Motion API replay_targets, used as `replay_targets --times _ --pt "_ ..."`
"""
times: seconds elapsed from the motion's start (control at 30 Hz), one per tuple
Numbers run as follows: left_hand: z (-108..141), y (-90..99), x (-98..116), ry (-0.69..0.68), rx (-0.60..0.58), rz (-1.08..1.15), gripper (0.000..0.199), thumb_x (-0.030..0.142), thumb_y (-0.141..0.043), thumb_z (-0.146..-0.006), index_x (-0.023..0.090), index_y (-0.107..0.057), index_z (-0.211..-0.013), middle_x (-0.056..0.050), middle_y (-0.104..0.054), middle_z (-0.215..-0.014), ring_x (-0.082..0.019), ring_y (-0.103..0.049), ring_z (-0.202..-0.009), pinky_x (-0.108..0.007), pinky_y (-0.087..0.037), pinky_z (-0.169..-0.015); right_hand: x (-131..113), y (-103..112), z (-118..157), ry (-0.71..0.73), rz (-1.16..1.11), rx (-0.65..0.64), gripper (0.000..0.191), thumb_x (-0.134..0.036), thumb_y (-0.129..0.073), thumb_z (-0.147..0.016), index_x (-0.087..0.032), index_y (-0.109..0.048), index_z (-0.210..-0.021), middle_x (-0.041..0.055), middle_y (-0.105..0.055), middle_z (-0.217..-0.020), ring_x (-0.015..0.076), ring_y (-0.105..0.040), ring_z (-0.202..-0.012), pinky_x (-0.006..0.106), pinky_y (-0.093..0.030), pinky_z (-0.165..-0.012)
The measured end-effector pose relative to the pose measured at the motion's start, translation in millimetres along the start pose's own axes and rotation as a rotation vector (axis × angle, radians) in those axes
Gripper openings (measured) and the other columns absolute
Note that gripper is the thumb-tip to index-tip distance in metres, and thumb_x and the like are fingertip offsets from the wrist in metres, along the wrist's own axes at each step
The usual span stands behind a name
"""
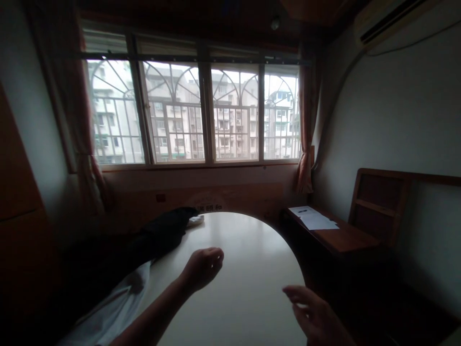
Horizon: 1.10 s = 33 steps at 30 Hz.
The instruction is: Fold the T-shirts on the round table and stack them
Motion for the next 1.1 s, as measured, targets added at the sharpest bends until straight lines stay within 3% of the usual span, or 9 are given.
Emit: replay_targets --times 0.07,0.13,0.2,0.33,0.43,0.63,0.8,0.93,1.1 --pt "11.8 -14.7 -33.4 0.088 -0.155 -0.112 0.023 0.019 -0.047 -0.088 0.02 -0.066 -0.075 -0.004 -0.072 -0.073 -0.018 -0.066 -0.067 -0.027 -0.04 -0.063 -47.7 -42.1 -31.8 0.058 -0.203 -0.063 0.046 -0.032 -0.059 -0.079 -0.027 -0.069 -0.123 0.0094 -0.066 -0.131 0.031 -0.06 -0.123 0.04 -0.053 -0.094" --pt "27.6 -29.9 -60.4 0.204 -0.278 -0.161 0.031 0.029 -0.044 -0.094 0.02 -0.068 -0.076 -0.009 -0.074 -0.08 -0.023 -0.068 -0.075 -0.03 -0.041 -0.067 -87.7 -84.6 -62.3 0.094 -0.388 0.002 0.051 -0.025 -0.058 -0.071 -0.026 -0.069 -0.12 0.0087 -0.064 -0.133 0.031 -0.058 -0.125 0.04 -0.053 -0.092" --pt "41.8 -42.4 -79.5 0.334 -0.347 -0.147 0.033 0.034 -0.046 -0.095 0.019 -0.069 -0.077 -0.011 -0.075 -0.086 -0.025 -0.069 -0.082 -0.031 -0.041 -0.068 -111.7 -127.3 -91.0 0.009 -0.593 0.05 0.05 -0.025 -0.059 -0.064 -0.024 -0.07 -0.113 0.0109 -0.064 -0.13 0.0324 -0.058 -0.122 0.04 -0.054 -0.086" --pt "55.1 -53.1 -94.8 0.48 -0.292 0.0 0.027 0.032 -0.049 -0.093 0.019 -0.07 -0.082 -0.009 -0.075 -0.09 -0.022 -0.068 -0.084 -0.028 -0.038 -0.067 -110.5 -203.7 -136.7 -0.332 -0.998 0.162 0.05 -0.03 -0.065 -0.058 -0.023 -0.064 -0.107 0.0109 -0.062 -0.121 0.0292 -0.062 -0.11 0.039 -0.055 -0.081" --pt "57.0 -52.2 -97.4 0.511 -0.246 0.139 0.023 0.029 -0.051 -0.092 0.018 -0.07 -0.084 -0.007 -0.075 -0.087 -0.02 -0.068 -0.08 -0.026 -0.036 -0.066 -88.6 -240.7 -154.5 -0.44 -1.06 0.22 0.048 -0.033 -0.07 -0.055 -0.023 -0.062 -0.101 0.0089 -0.062 -0.105 0.026 -0.063 -0.098 0.037 -0.055 -0.076" --pt "59.9 -51.9 -106.1 0.5 -0.176 0.322 0.019 0.007 -0.051 -0.082 0.017 -0.066 -0.087 -0.004 -0.071 -0.091 -0.017 -0.065 -0.087 -0.025 -0.041 -0.079 -60.2 -255.6 -160.6 -0.199 -0.918 0.195 0.043 -0.027 -0.069 -0.058 -0.018 -0.067 -0.1 0.01 -0.065 -0.103 0.0241 -0.066 -0.091 0.037 -0.055 -0.078" --pt "59.4 -52.7 -105.7 0.457 -0.131 0.296 0.03 -0.004 -0.043 -0.071 0.017 -0.063 -0.079 -0.004 -0.065 -0.088 -0.016 -0.06 -0.079 -0.025 -0.04 -0.075 -51.7 -264.5 -161.5 -0.144 -0.838 0.195 0.039 -0.022 -0.06 -0.059 -0.016 -0.068 -0.096 0.0091 -0.066 -0.093 0.0224 -0.067 -0.079 0.037 -0.057 -0.07" --pt "59.7 -52.8 -105.1 0.407 -0.084 0.351 0.029 -0.004 -0.04 -0.068 0.018 -0.06 -0.067 -0.003 -0.062 -0.082 -0.015 -0.058 -0.074 -0.025 -0.039 -0.073 -50.4 -274.1 -161.4 -0.095 -0.82 0.177 0.041 -0.02 -0.052 -0.054 -0.016 -0.069 -0.091 0.0079 -0.066 -0.087 0.0214 -0.066 -0.075 0.036 -0.057 -0.066" --pt "62.1 -52.7 -109.6 0.468 -0.02 0.419 0.022 0.002 -0.04 -0.069 0.02 -0.049 -0.059 -0.002 -0.058 -0.07 -0.017 -0.055 -0.068 -0.027 -0.038 -0.068 -53.3 -275.3 -157.3 -0.088 -0.857 0.187 0.043 -0.02 -0.048 -0.049 -0.015 -0.069 -0.086 0.0069 -0.065 -0.081 0.0209 -0.065 -0.071 0.036 -0.057 -0.063"
Point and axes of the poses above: each hand's wrist, its own z-axis away from the middle knuckle, its own y-axis out of the back of the hand, x = y × z, the point moved 1 cm from there along -z, towards the middle knuckle
